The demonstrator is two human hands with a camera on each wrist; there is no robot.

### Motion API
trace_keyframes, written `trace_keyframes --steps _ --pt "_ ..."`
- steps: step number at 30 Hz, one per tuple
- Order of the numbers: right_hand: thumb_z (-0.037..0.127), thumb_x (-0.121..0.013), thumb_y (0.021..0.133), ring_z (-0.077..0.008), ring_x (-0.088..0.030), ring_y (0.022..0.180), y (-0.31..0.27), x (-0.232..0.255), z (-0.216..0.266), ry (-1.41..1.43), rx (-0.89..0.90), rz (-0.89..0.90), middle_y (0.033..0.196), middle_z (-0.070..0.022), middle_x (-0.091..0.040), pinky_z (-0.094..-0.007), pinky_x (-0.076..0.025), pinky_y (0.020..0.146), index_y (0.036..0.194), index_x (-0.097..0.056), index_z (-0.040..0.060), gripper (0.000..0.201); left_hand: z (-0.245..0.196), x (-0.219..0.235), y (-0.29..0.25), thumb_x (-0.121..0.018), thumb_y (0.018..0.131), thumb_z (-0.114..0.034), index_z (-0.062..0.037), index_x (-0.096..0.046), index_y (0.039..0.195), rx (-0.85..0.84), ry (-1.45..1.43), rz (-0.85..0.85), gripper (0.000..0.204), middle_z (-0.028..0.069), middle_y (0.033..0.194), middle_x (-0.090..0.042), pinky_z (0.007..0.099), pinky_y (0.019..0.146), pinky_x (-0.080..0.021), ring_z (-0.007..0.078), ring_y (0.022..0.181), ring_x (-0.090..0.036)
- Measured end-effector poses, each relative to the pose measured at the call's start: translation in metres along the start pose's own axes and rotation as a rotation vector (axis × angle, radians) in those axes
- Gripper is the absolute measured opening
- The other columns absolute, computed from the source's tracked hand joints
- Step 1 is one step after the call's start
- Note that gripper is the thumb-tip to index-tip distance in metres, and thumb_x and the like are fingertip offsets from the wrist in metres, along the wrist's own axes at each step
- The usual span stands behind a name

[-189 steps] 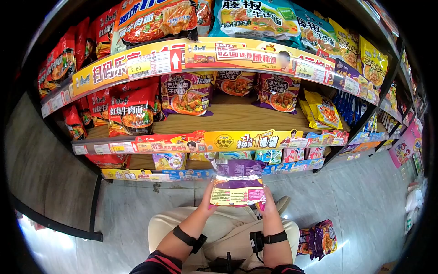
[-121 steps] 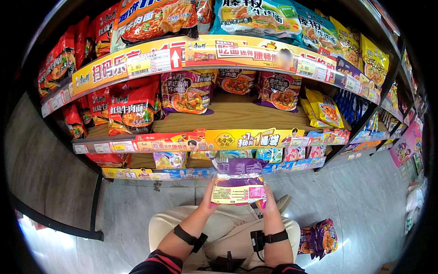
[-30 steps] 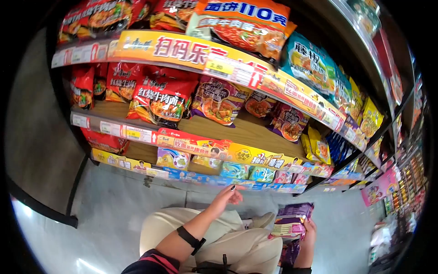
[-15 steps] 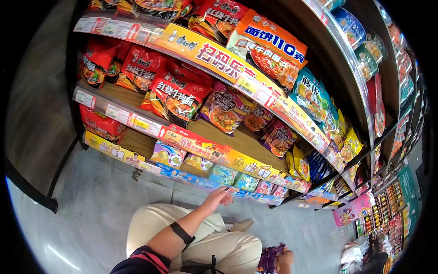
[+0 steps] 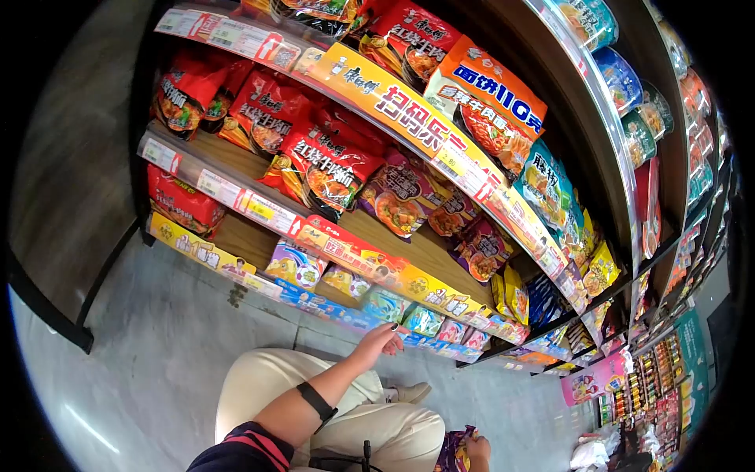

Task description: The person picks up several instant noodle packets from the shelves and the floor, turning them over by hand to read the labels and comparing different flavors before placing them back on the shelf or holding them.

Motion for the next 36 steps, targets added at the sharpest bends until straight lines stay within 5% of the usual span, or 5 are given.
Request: trace_keyframes --steps 15,36 --pt "0.029 -0.061 0.062 -0.0343 -0.054 0.086 -0.003 0.010 -0.011 0.048 -0.102 0.002 0.087 -0.0220 -0.056 -0.0396 -0.043 0.074 0.084 -0.049 -0.0030 0.040 0.003 0.002 0.002 -0.035 0.085 -0.028 -0.0064 -0.052 0.099 0.014 -0.037 -0.017 0.032 0.0011 0.071 -0.055 0.0189 0.055 -0.038 0.0057 0.057 -0.045" --pt "0.028 -0.059 0.062 -0.0372 -0.051 0.092 -0.016 0.026 -0.009 0.142 -0.241 -0.005 0.096 -0.0251 -0.053 -0.0417 -0.041 0.078 0.109 -0.035 -0.0037 0.062 0.004 0.002 0.001 -0.031 0.085 -0.033 -0.0058 -0.051 0.100 0.005 0.053 -0.009 0.037 0.0022 0.074 -0.055 0.0201 0.058 -0.040 0.0069 0.061 -0.047"
Point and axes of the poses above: each hand's wrist, its own y-axis towards the middle knuckle, its own x-axis out of the back of the hand, z = x × y, the point moved 9 cm from there along y, towards the middle knuckle
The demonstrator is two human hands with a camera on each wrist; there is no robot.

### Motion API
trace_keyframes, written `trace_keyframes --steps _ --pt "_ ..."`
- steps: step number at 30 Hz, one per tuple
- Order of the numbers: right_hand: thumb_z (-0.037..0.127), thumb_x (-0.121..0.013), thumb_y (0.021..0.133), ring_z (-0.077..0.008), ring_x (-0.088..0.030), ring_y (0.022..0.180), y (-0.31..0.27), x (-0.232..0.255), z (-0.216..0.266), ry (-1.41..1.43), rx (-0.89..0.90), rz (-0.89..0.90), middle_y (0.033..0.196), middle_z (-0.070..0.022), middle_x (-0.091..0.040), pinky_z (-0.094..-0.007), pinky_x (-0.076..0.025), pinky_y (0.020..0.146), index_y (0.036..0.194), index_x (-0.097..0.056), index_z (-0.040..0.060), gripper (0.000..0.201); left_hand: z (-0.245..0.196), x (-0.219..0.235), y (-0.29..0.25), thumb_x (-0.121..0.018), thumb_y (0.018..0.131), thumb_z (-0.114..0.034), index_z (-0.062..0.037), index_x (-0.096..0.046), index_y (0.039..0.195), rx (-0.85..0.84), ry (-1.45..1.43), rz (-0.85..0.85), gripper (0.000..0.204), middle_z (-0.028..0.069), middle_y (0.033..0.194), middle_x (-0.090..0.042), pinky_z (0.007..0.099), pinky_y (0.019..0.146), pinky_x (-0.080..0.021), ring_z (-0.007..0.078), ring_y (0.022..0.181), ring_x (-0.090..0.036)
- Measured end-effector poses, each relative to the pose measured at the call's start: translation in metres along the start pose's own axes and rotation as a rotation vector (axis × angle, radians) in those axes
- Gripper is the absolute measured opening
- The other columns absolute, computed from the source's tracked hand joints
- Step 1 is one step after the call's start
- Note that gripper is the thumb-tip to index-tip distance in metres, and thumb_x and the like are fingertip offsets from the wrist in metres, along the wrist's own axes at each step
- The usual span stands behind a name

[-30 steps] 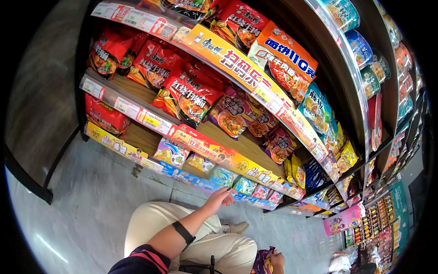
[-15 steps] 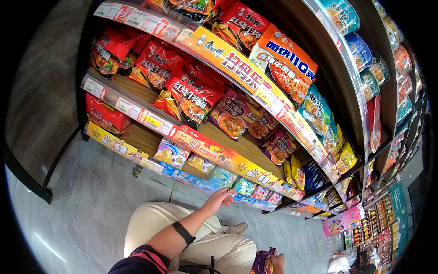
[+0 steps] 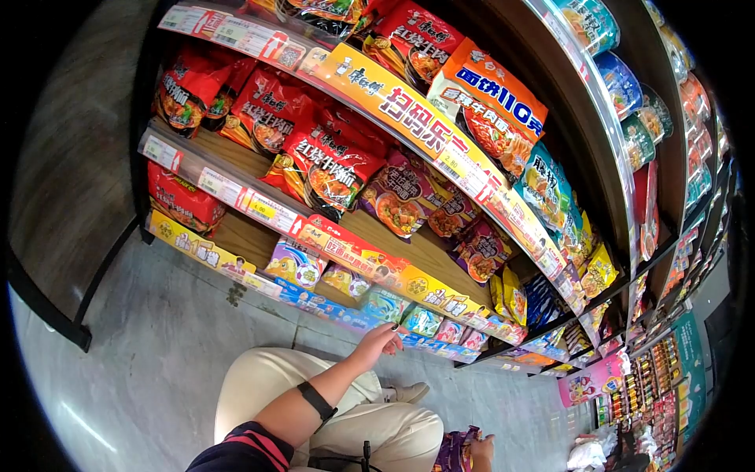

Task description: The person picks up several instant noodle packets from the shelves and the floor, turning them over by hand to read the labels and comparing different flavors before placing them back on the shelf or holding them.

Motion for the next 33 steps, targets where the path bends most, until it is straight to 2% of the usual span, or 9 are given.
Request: trace_keyframes --steps 7,9,12,14,17,20,28,30,33 --pt "0.025 -0.061 0.058 -0.0360 -0.053 0.089 0.011 -0.011 -0.006 -0.033 0.054 -0.013 0.092 -0.0235 -0.055 -0.0410 -0.042 0.075 0.103 -0.039 -0.0003 0.056 -0.004 -0.002 -0.002 -0.029 0.087 -0.035 -0.0060 -0.051 0.101 0.003 -0.001 0.008 0.039 0.0014 0.073 -0.054 0.0204 0.058 -0.039 0.0071 0.062 -0.046" --pt "0.025 -0.062 0.057 -0.0361 -0.053 0.088 0.023 -0.023 -0.016 -0.047 0.058 -0.026 0.091 -0.0231 -0.055 -0.0411 -0.042 0.075 0.101 -0.040 0.0001 0.055 -0.001 -0.002 -0.002 -0.034 0.085 -0.025 -0.0082 -0.053 0.101 0.027 -0.075 0.012 0.030 -0.0001 0.070 -0.053 0.0179 0.057 -0.037 0.0052 0.058 -0.043" --pt "0.027 -0.064 0.056 -0.0370 -0.052 0.088 0.036 -0.033 -0.026 -0.049 0.042 -0.045 0.089 -0.0231 -0.055 -0.0415 -0.042 0.074 0.097 -0.040 -0.0003 0.055 -0.002 -0.002 -0.002 -0.034 0.085 -0.024 -0.0075 -0.052 0.103 0.022 -0.057 0.006 0.031 0.0001 0.070 -0.052 0.0182 0.058 -0.037 0.0054 0.059 -0.043" --pt "0.039 -0.056 0.067 -0.0376 -0.050 0.091 0.040 -0.041 -0.028 -0.095 0.075 -0.006 0.095 -0.0240 -0.052 -0.0427 -0.040 0.079 0.096 -0.040 -0.0013 0.053 -0.004 -0.004 -0.004 -0.034 0.085 -0.023 -0.0073 -0.052 0.103 0.016 -0.039 0.008 0.031 0.0004 0.071 -0.052 0.0185 0.058 -0.037 0.0057 0.059 -0.043" --pt "0.041 -0.052 0.070 -0.0388 -0.050 0.091 0.040 -0.041 -0.026 -0.083 0.098 -0.021 0.094 -0.0251 -0.051 -0.0435 -0.040 0.079 0.095 -0.041 -0.0020 0.051 -0.004 -0.005 -0.004 -0.034 0.085 -0.023 -0.0071 -0.052 0.103 0.007 -0.014 0.018 0.030 0.0008 0.071 -0.052 0.0189 0.058 -0.037 0.0063 0.060 -0.043" --pt "0.033 -0.065 0.059 -0.0380 -0.051 0.088 0.054 -0.049 -0.034 -0.063 0.091 -0.077 0.092 -0.0245 -0.053 -0.0420 -0.042 0.075 0.094 -0.041 -0.0020 0.056 -0.005 -0.006 -0.005 -0.034 0.085 -0.023 -0.0069 -0.052 0.103 0.002 -0.002 0.025 0.030 0.0011 0.071 -0.052 0.0191 0.058 -0.037 0.0067 0.060 -0.043" --pt "0.031 -0.064 0.061 -0.0376 -0.052 0.087 0.068 -0.056 -0.030 -0.068 0.088 -0.047 0.090 -0.0242 -0.054 -0.0412 -0.042 0.075 0.091 -0.042 -0.0018 0.049 0.001 -0.005 -0.005 -0.036 0.084 -0.023 -0.0063 -0.052 0.098 0.026 0.048 0.011 0.027 0.0014 0.072 -0.053 0.0190 0.058 -0.037 0.0066 0.061 -0.044" --pt "0.040 -0.053 0.071 -0.0375 -0.051 0.088 0.071 -0.061 -0.025 -0.075 0.116 0.033 0.091 -0.0237 -0.053 -0.0429 -0.042 0.076 0.091 -0.044 -0.0022 0.048 0.002 -0.005 -0.005 -0.036 0.084 -0.023 -0.0064 -0.052 0.098 0.044 0.037 0.010 0.027 0.0009 0.072 -0.053 0.0188 0.059 -0.036 0.0063 0.062 -0.044" --pt "0.035 -0.059 0.066 -0.0377 -0.052 0.085 0.079 -0.066 -0.026 -0.044 0.147 0.026 0.088 -0.0238 -0.055 -0.0422 -0.042 0.074 0.090 -0.044 -0.0021 0.046 0.001 -0.009 -0.007 -0.036 0.084 -0.023 -0.0064 -0.052 0.099 0.078 0.067 0.019 0.027 0.0007 0.073 -0.053 0.0187 0.060 -0.037 0.0060 0.064 -0.045"
Point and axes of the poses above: each hand's wrist, its own y-axis towards the middle knuckle, its own x-axis out of the back of the hand, z = x × y, the point moved 9 cm from there along y, towards the middle knuckle
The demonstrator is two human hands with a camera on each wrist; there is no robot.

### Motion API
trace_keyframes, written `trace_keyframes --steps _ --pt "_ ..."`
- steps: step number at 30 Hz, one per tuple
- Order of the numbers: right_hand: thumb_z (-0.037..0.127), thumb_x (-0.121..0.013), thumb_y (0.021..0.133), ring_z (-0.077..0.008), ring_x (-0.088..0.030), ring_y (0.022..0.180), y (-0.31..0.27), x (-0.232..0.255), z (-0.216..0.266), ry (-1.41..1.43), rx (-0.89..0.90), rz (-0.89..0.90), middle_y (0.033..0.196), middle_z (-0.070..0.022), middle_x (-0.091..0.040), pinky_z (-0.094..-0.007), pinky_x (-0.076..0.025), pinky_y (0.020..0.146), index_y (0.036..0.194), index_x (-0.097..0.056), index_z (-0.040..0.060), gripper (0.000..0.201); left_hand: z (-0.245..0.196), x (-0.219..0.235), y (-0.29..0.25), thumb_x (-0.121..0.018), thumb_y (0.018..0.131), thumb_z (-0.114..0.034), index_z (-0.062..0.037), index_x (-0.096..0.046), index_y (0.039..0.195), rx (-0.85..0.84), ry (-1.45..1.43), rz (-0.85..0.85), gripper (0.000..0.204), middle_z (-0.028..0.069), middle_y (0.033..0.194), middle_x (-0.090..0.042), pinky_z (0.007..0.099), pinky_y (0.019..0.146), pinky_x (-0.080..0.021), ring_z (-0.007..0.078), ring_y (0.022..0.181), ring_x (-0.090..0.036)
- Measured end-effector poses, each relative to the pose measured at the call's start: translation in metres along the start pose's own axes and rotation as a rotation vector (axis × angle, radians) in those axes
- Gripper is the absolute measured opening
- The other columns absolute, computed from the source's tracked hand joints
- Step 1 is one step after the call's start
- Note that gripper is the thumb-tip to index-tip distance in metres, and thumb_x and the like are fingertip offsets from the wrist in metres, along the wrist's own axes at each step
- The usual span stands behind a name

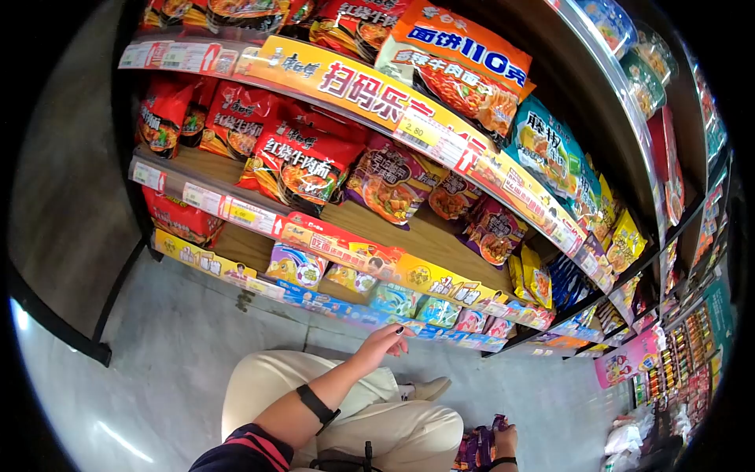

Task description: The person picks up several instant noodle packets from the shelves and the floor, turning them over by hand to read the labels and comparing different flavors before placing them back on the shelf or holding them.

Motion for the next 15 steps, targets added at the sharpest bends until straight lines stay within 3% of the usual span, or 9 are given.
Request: trace_keyframes --steps 7,9,12,15 --pt "0.030 -0.065 0.062 -0.0352 -0.052 0.089 0.018 -0.012 0.001 0.021 0.018 0.001 0.091 -0.0217 -0.054 -0.0404 -0.043 0.075 0.092 -0.046 -0.0020 0.048 0.010 -0.002 0.001 -0.035 0.084 -0.023 -0.0057 -0.050 0.102 0.022 0.073 0.018 0.029 0.0015 0.074 -0.053 0.0191 0.063 -0.037 0.0063 0.066 -0.045" --pt "0.031 -0.066 0.062 -0.0354 -0.052 0.089 0.027 -0.024 -0.007 0.006 0.005 0.022 0.092 -0.0213 -0.054 -0.0409 -0.042 0.076 0.092 -0.050 -0.0007 0.047 0.016 -0.001 0.001 -0.033 0.084 -0.034 -0.0041 -0.049 0.105 0.042 0.148 0.046 0.039 0.0028 0.078 -0.054 0.0224 0.064 -0.038 0.0094 0.069 -0.047" --pt "0.032 -0.065 0.062 -0.0357 -0.052 0.088 0.048 -0.050 -0.026 0.062 -0.033 0.076 0.091 -0.0214 -0.054 -0.0410 -0.042 0.075 0.091 -0.052 0.0003 0.045 0.015 -0.006 0.000 -0.033 0.085 -0.024 -0.0050 -0.049 0.103 0.054 0.169 0.065 0.031 0.0023 0.076 -0.053 0.0208 0.064 -0.037 0.0081 0.069 -0.046" --pt "0.034 -0.064 0.063 -0.0358 -0.052 0.088 0.052 -0.057 -0.021 0.027 -0.010 0.083 0.091 -0.0215 -0.054 -0.0415 -0.042 0.075 0.090 -0.053 0.0000 0.045 0.023 -0.009 -0.001 -0.033 0.085 -0.025 -0.0049 -0.049 0.104 0.104 0.170 0.090 0.033 0.0024 0.077 -0.053 0.0212 0.064 -0.036 0.0086 0.069 -0.046"
Point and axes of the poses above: each hand's wrist, its own y-axis towards the middle knuckle, its own x-axis out of the back of the hand, z = x × y, the point moved 9 cm from there along y, towards the middle knuckle
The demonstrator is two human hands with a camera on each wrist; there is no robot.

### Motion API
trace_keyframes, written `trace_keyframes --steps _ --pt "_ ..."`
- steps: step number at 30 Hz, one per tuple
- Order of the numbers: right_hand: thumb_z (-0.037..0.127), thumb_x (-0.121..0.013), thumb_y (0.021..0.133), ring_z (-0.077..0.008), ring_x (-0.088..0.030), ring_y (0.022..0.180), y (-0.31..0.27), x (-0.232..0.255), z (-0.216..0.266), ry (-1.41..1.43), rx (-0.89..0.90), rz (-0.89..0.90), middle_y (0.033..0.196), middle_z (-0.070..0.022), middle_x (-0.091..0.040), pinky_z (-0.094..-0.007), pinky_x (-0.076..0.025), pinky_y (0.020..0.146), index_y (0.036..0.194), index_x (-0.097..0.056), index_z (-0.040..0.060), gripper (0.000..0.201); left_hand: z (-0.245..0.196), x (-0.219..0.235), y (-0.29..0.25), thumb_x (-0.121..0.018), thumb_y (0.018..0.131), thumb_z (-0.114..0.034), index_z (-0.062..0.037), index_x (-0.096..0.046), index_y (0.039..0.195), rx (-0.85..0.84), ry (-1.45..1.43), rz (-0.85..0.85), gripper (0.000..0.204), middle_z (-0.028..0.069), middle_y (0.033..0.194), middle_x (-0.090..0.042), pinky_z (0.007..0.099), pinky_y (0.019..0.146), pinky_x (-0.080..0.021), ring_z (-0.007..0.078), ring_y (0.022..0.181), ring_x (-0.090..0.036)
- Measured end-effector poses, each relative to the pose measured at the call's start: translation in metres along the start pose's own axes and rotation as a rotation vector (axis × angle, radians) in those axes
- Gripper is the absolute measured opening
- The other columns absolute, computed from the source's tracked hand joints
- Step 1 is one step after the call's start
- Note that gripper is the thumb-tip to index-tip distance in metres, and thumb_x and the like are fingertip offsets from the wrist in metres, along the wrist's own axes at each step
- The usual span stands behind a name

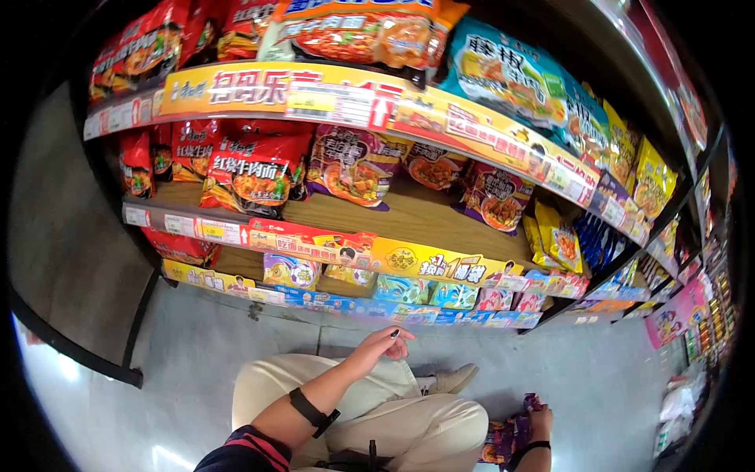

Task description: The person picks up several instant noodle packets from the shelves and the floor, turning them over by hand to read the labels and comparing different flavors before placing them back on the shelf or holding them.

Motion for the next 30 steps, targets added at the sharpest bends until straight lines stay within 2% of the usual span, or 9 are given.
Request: trace_keyframes --steps 8,11,13,14,17,21,25,28,30 --pt "0.031 -0.065 0.064 -0.0352 -0.050 0.091 -0.011 0.016 0.005 0.047 -0.031 0.001 0.096 -0.0203 -0.051 -0.0413 -0.041 0.078 0.095 -0.050 -0.0003 0.047 0.015 -0.005 0.006 -0.032 0.086 -0.033 -0.0033 -0.048 0.105 0.059 0.033 0.059 0.039 0.0042 0.079 -0.053 0.0237 0.067 -0.037 0.0115 0.072 -0.047" --pt "0.027 -0.065 0.064 -0.0342 -0.048 0.094 -0.016 0.040 0.018 0.076 0.022 -0.123 0.097 -0.0200 -0.051 -0.0409 -0.040 0.079 0.098 -0.049 -0.0003 0.046 0.017 -0.001 0.006 -0.033 0.086 -0.033 -0.0035 -0.048 0.105 0.058 -0.006 0.060 0.039 0.0042 0.079 -0.054 0.0234 0.067 -0.037 0.0110 0.072 -0.048" --pt "0.024 -0.058 0.070 -0.0350 -0.049 0.091 -0.022 0.072 0.048 0.080 0.178 -0.240 0.099 -0.0166 -0.050 -0.0418 -0.041 0.076 0.102 -0.046 0.0018 0.040 0.012 -0.001 0.006 -0.033 0.086 -0.033 -0.0037 -0.049 0.105 0.041 -0.042 0.053 0.038 0.0041 0.079 -0.054 0.0231 0.066 -0.038 0.0107 0.071 -0.048" --pt "0.021 -0.057 0.071 -0.0331 -0.051 0.087 -0.027 0.091 0.069 0.135 0.318 -0.295 0.095 -0.0158 -0.053 -0.0407 -0.042 0.074 0.099 -0.048 0.0012 0.036 0.008 -0.002 0.005 -0.034 0.085 -0.031 -0.0041 -0.049 0.104 0.026 -0.057 0.039 0.036 0.0025 0.077 -0.054 0.0213 0.064 -0.037 0.0086 0.068 -0.046" --pt "0.013 -0.057 0.069 -0.0302 -0.056 0.079 -0.066 0.169 0.155 0.254 0.456 -0.244 0.088 -0.0175 -0.056 -0.0350 -0.044 0.067 0.090 -0.053 -0.0015 0.026 0.007 0.002 0.007 -0.034 0.085 -0.030 -0.0043 -0.049 0.104 -0.026 -0.088 0.032 0.036 0.0021 0.077 -0.054 0.0205 0.063 -0.037 0.0080 0.067 -0.047" --pt "0.010 -0.055 0.071 -0.0263 -0.058 0.063 -0.175 0.258 0.310 0.288 1.133 -0.345 0.074 -0.0136 -0.059 -0.0323 -0.046 0.057 0.078 -0.059 0.0022 0.011 -0.012 0.007 0.005 -0.033 0.086 -0.032 -0.0042 -0.049 0.104 -0.117 -0.181 0.015 0.036 0.0033 0.078 -0.054 0.0211 0.064 -0.039 0.0093 0.069 -0.049" --pt "0.008 -0.057 0.068 -0.0263 -0.056 0.058 -0.288 0.306 0.433 0.164 1.548 -0.445 0.065 -0.0124 -0.057 -0.0334 -0.044 0.052 0.069 -0.058 0.0028 0.005 -0.039 0.015 -0.001 -0.034 0.085 -0.032 -0.0038 -0.050 0.103 -0.189 -0.342 -0.032 0.036 0.0029 0.077 -0.054 0.0208 0.063 -0.039 0.0087 0.068 -0.049" --pt "0.006 -0.057 0.068 -0.0285 -0.053 0.056 -0.339 0.326 0.506 0.273 1.740 -0.554 0.062 -0.0127 -0.054 -0.0335 -0.042 0.050 0.067 -0.056 0.0018 0.004 -0.051 0.033 -0.005 -0.034 0.085 -0.027 -0.0048 -0.053 0.097 -0.216 -0.486 -0.127 0.031 0.0001 0.070 -0.054 0.0183 0.056 -0.038 0.0059 0.059 -0.046" --pt "0.005 -0.056 0.070 -0.0233 -0.054 0.063 -0.351 0.330 0.557 0.390 1.609 -0.397 0.071 -0.0127 -0.055 -0.0297 -0.042 0.056 0.078 -0.056 0.0000 0.009 -0.069 0.048 -0.012 -0.035 0.084 -0.024 -0.0037 -0.053 0.096 -0.364 -0.586 -0.166 0.030 0.0001 0.070 -0.053 0.0179 0.055 -0.037 0.0061 0.058 -0.046"
Point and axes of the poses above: each hand's wrist, its own y-axis towards the middle knuckle, its own x-axis out of the back of the hand, z = x × y, the point moved 9 cm from there along y, towards the middle knuckle
